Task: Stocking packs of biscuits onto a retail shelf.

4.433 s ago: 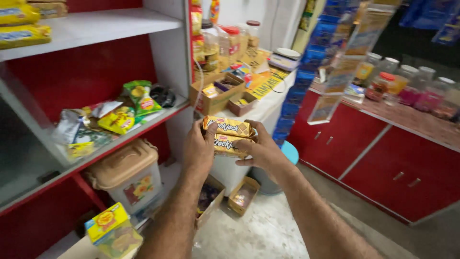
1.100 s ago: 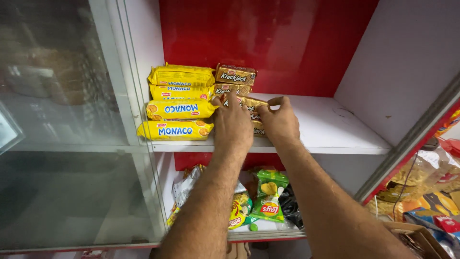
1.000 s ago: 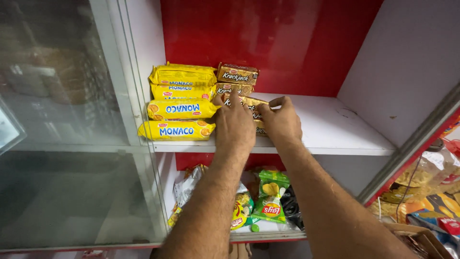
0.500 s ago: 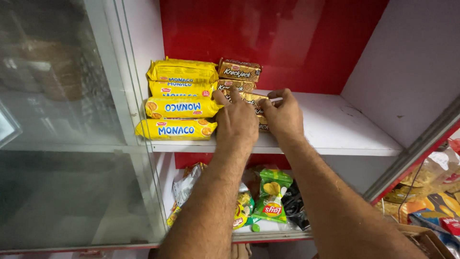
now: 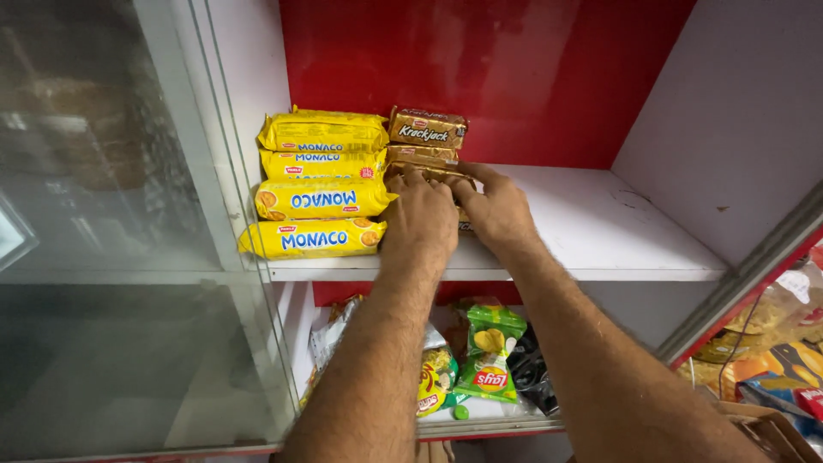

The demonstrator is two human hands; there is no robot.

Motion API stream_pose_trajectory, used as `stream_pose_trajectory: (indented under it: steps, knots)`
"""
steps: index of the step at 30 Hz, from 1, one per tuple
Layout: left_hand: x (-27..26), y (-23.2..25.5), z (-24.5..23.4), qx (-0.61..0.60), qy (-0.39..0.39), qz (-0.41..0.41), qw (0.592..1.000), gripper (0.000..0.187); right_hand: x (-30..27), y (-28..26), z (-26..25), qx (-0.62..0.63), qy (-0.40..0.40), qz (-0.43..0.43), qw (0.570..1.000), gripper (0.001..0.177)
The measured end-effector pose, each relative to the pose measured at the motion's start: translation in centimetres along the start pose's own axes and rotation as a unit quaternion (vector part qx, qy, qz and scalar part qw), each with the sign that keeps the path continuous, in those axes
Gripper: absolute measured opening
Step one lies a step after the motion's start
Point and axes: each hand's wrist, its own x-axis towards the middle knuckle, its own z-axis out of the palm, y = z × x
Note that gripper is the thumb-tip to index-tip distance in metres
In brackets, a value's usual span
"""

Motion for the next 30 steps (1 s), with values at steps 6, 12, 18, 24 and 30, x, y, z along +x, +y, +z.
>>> stream_pose_trajectory:
  steps: [6,12,18,24,30]
  knots:
    - [0.2,0.1,-0.1,-0.318,0.016,-0.156,0.935,0.039,0.4,0.0,0.4,0.02,0.0,0.027,0.999,0.046]
    - [0.9,-0.2,0.5,-0.159,-0.02,-0.056,0.986,0.036,0.5,-0.6,0.3,-0.035,0.008,0.015,0.999,0.041]
    - [1.5,-0.1,1.8,-0.288,0.021,-0.136,0.948,0.049,1.2,1.4,1.0,-0.052,0.064,-0.071,0.994,0.041]
    - [1.3,-0.3,1.2,-0.314,-0.011,-0.164,0.935,0.049,0.7,0.5,0.5,-0.013,0.03,-0.042,0.999,0.048]
    - [1.3,-0.4,1.3,-0.296,0.004,-0.143,0.944,0.046,0.4,0.0,0.2,0.026,-0.01,-0.006,1.0,0.056]
